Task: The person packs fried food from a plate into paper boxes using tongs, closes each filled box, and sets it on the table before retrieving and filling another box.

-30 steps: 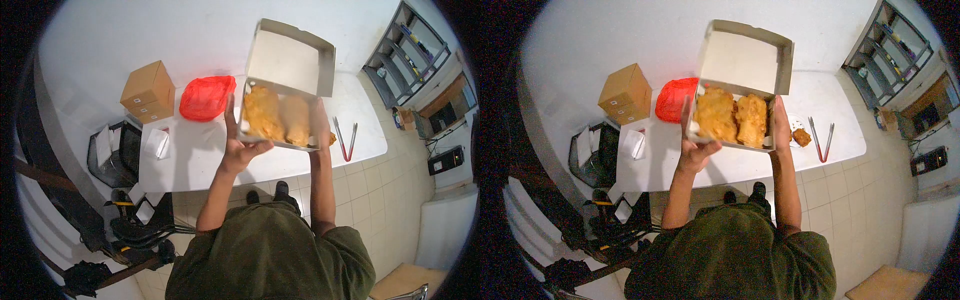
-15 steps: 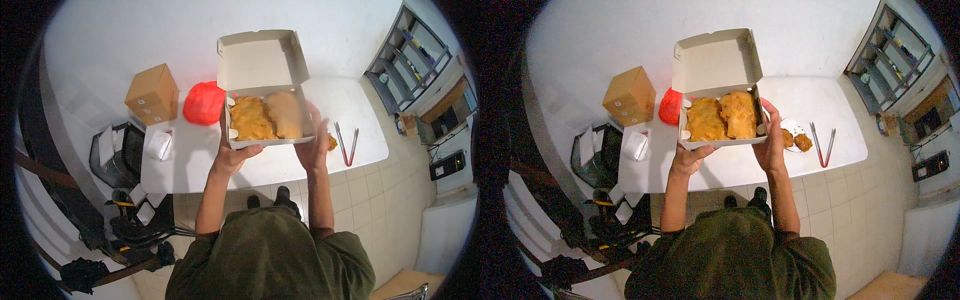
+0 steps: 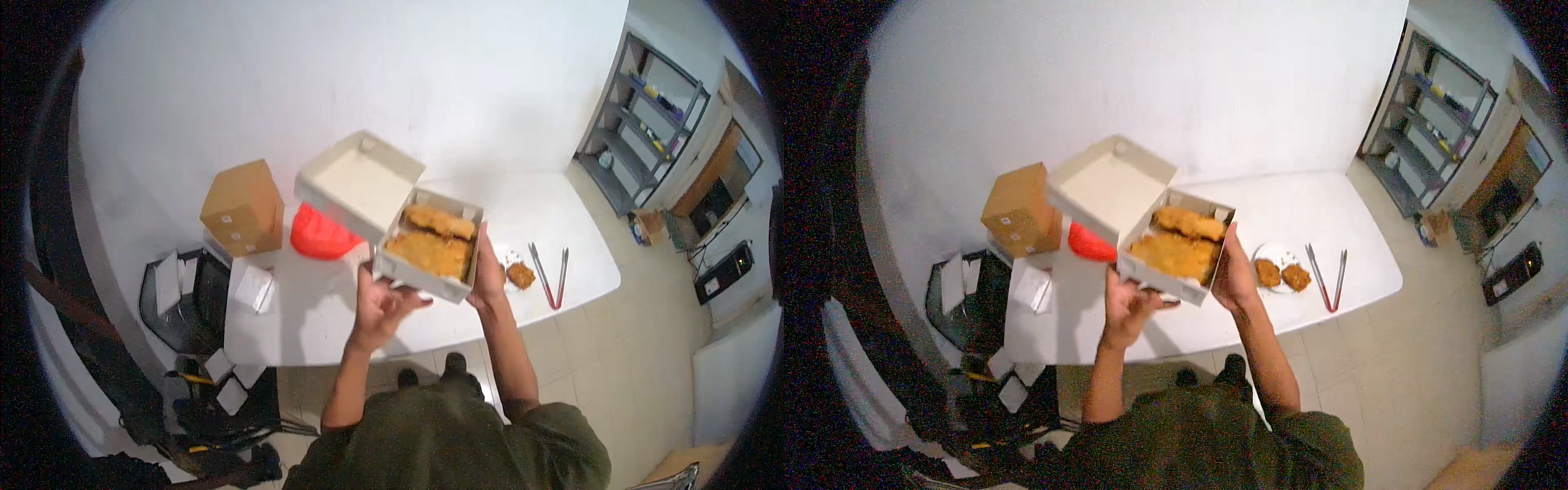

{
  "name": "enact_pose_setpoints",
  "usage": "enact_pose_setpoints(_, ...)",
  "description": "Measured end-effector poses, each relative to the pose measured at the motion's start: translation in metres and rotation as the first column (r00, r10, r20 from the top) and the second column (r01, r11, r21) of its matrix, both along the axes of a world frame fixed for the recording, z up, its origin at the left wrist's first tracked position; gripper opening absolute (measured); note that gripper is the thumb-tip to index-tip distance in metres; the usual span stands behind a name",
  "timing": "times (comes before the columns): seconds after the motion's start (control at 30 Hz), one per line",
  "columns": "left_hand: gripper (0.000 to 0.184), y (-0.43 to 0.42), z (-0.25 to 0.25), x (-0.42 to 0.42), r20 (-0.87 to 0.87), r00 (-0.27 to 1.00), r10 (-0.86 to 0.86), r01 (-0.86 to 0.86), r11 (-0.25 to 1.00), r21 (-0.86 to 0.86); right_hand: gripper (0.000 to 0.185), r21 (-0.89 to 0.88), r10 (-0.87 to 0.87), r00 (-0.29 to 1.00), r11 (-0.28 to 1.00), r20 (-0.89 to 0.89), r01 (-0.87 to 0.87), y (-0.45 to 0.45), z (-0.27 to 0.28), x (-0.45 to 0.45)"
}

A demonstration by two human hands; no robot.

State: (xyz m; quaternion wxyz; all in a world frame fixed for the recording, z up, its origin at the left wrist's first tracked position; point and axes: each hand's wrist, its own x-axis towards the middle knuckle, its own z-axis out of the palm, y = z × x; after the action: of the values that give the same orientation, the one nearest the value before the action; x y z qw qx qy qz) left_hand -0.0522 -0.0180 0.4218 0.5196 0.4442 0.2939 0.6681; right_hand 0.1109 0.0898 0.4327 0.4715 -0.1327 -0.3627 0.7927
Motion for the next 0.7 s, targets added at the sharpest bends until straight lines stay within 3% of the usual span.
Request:
enact_pose_setpoints(0.07, 0.091, 0.002, -0.005, 0.005, -0.038, 0.999, -0.007, 0.011, 0.995, 0.097, 0.069, 0.001, 0.006, 1.0, 1.0, 0.017, -0.006, 0.004, 0.004, -0.003)
enact_pose_setpoints(0.2, 0.085, 0.001, -0.013, 0.003, -0.103, 0.995, 0.014, -0.005, 0.996, 0.087, 0.069, -0.03, 0.029, 1.0, 0.999, -0.004, -0.03, 0.024, 0.001, -0.013)
enact_pose_setpoints(0.33, 0.061, 0.002, -0.023, 0.003, -0.258, 0.964, 0.063, -0.052, 0.997, 0.049, 0.071, -0.099, 0.041, 0.998, 0.994, 0.043, -0.036, 0.03, 0.002, -0.014)
enact_pose_setpoints(0.43, 0.06, 0.003, -0.032, 0.003, -0.377, 0.918, 0.124, -0.167, 0.982, -0.084, 0.07, -0.025, 0.082, 0.996, 0.996, 0.024, -0.081, 0.038, -0.002, -0.014)
enact_pose_setpoints(0.53, 0.053, 0.0, -0.03, 0.002, -0.345, 0.937, 0.05, -0.107, 0.983, -0.15, 0.069, -0.024, 0.024, 0.996, 0.999, 0.083, -0.022, 0.038, -0.001, -0.015)
enact_pose_setpoints(0.7, 0.053, 0.002, -0.026, 0.01, -0.252, 0.967, 0.045, -0.071, 0.993, -0.095, 0.068, -0.01, -0.003, 0.995, 1.0, 0.097, 0.004, 0.039, 0.002, -0.015)
